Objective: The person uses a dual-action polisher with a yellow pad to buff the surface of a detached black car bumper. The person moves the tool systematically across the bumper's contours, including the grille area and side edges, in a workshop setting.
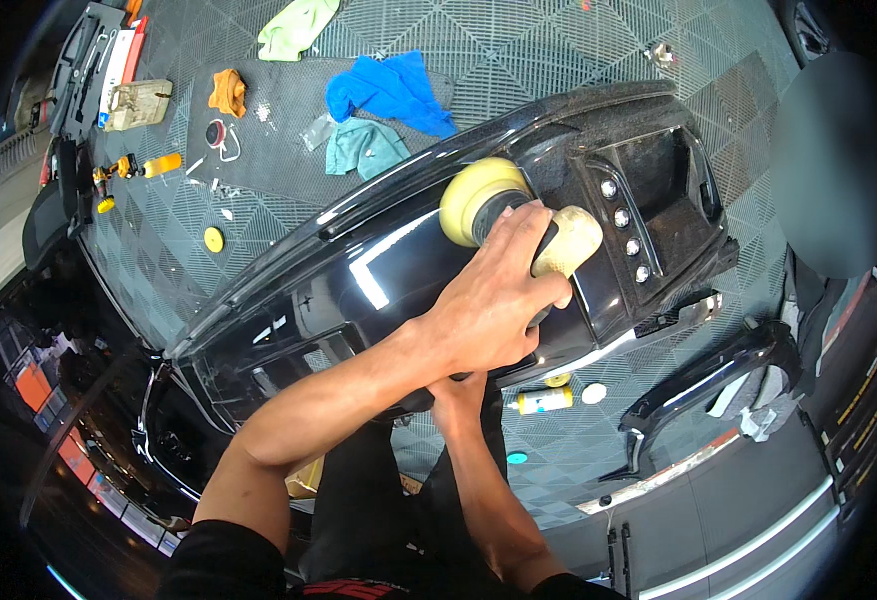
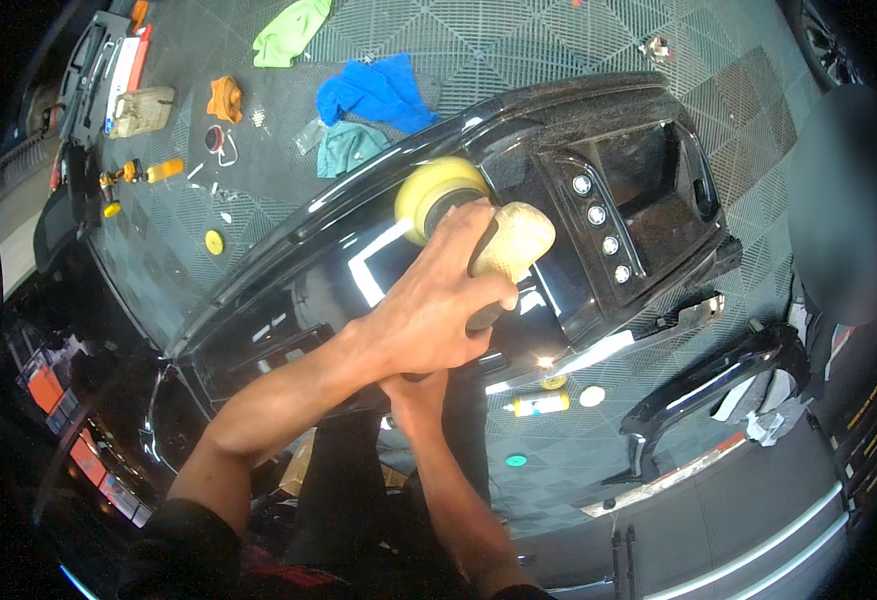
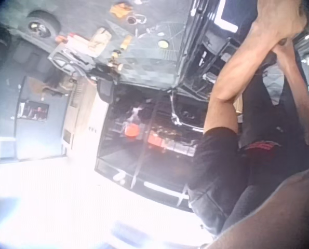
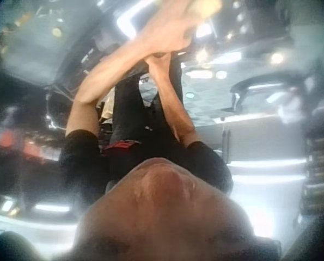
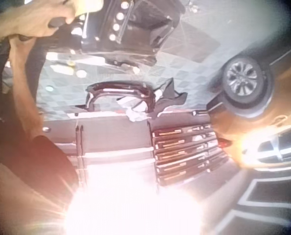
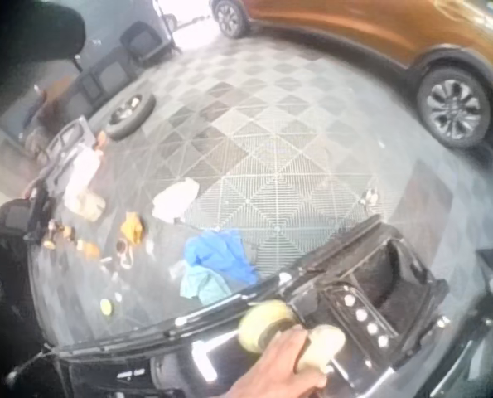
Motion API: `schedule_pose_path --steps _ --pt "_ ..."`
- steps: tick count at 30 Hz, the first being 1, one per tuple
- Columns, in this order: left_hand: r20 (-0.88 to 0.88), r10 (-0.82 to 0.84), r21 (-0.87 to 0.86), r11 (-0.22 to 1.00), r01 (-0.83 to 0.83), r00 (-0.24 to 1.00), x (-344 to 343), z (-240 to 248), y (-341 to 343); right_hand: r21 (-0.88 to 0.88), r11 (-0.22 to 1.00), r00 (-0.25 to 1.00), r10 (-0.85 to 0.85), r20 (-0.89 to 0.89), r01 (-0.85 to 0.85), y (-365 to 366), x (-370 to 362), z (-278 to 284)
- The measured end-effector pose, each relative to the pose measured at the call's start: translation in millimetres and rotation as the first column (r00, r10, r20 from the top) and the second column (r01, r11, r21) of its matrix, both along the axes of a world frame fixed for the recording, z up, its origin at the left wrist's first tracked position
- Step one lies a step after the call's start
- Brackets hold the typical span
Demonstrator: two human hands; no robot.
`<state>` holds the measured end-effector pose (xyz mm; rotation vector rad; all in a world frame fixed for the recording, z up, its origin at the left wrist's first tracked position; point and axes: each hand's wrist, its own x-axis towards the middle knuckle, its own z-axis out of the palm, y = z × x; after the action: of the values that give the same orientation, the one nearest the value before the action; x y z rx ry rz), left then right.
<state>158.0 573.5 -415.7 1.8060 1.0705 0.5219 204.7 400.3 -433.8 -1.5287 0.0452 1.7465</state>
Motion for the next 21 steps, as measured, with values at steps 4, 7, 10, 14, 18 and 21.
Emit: schedule_pose_path --steps 4,7,10,14,18,21 --pt "0.020 -0.005 -0.029 1.000 0.006 1.000 -1 7 1 -0.010 0.999 0.999 0.044 -0.011 -0.044 -3 1 3" --pt "0.103 0.059 -0.088 0.995 -0.050 0.993 -7 5 -4 -0.030 0.983 0.967 0.183 0.179 -0.180 7 5 31" --pt "0.212 0.158 -0.152 0.980 -0.127 0.964 -6 6 -17 0.013 0.975 0.937 0.208 0.280 -0.220 -4 21 55" --pt "0.349 0.287 -0.289 0.939 -0.188 0.892 1 3 -32 0.012 0.953 0.925 0.291 0.246 -0.303 -25 50 64" --pt "0.348 0.420 -0.360 0.885 -0.294 0.838 -11 -12 -34 -0.100 0.899 0.848 0.436 0.300 -0.427 -3 60 68" --pt "0.351 0.479 -0.354 0.863 -0.359 0.804 -13 -25 -23 -0.105 0.886 0.858 0.463 0.222 -0.451 13 66 62"
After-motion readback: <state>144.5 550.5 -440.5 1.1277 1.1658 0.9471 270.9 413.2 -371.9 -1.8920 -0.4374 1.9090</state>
